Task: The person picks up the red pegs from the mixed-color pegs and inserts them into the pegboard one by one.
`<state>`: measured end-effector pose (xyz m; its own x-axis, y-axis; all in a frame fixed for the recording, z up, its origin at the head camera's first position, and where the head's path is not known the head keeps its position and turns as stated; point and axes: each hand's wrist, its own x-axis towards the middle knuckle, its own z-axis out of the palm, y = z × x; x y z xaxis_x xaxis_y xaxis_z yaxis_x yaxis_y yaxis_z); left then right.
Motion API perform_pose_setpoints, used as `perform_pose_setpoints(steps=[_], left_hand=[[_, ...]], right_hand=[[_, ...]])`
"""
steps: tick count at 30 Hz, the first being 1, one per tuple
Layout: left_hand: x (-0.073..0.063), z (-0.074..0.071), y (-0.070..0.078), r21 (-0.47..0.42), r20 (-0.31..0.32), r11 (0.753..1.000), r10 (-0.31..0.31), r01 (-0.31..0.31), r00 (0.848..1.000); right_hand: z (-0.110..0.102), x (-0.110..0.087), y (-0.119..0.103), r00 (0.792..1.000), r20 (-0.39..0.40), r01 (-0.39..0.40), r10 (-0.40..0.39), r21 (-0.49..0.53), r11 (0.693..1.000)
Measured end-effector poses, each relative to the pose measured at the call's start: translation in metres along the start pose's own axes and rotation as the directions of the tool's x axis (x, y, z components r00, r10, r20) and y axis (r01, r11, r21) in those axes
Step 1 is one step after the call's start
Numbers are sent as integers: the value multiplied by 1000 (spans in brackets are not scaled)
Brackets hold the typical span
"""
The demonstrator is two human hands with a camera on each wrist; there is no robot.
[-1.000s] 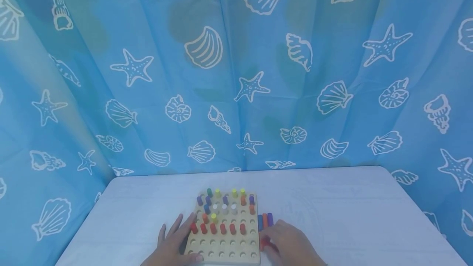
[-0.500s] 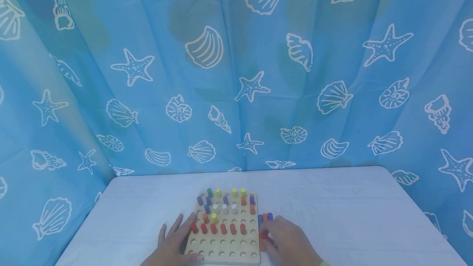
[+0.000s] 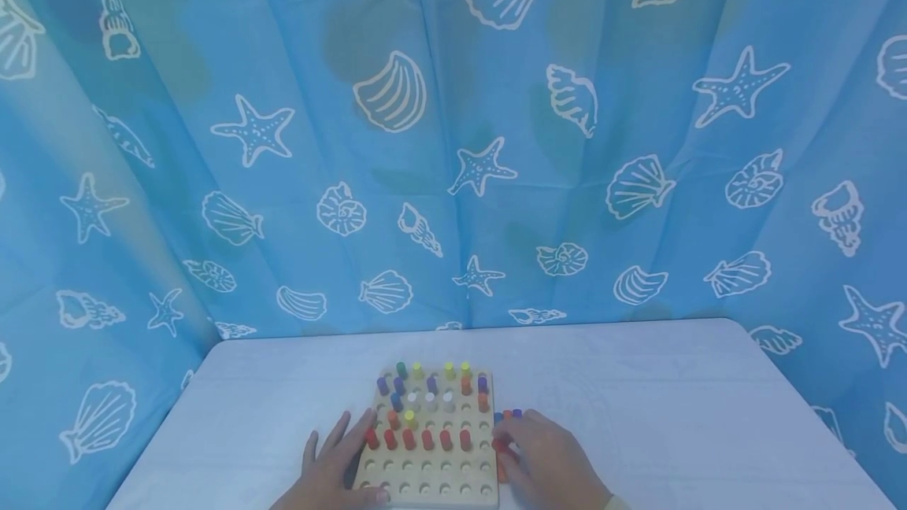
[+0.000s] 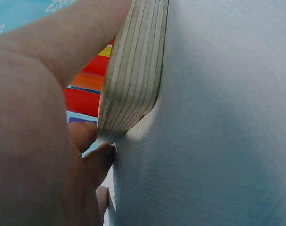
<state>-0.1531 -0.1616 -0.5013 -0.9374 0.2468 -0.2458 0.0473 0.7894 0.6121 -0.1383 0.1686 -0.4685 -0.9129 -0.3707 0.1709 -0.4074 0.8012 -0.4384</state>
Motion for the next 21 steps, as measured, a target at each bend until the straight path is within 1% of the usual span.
perform_pose_setpoints(steps=[4,9,16,21], left_hand=[[0,0,-1,0,-2,1000,-1,1,1000],[0,0,-2,11,-7,1000,7,-6,1000],[0,0,-1,7,-3,1000,7,-7,1000],[-1,0,-1,2,-2,1000,8,-8,1000]], right_hand=[[-1,1,0,999,-15,35,-36,-28,999],[-1,3,-1,999,-22,44,-46,-59,997],[-1,5,-4,999,-36,32,-34,-31,999],[1,6,-3,999,-37,28,-29,-31,999]])
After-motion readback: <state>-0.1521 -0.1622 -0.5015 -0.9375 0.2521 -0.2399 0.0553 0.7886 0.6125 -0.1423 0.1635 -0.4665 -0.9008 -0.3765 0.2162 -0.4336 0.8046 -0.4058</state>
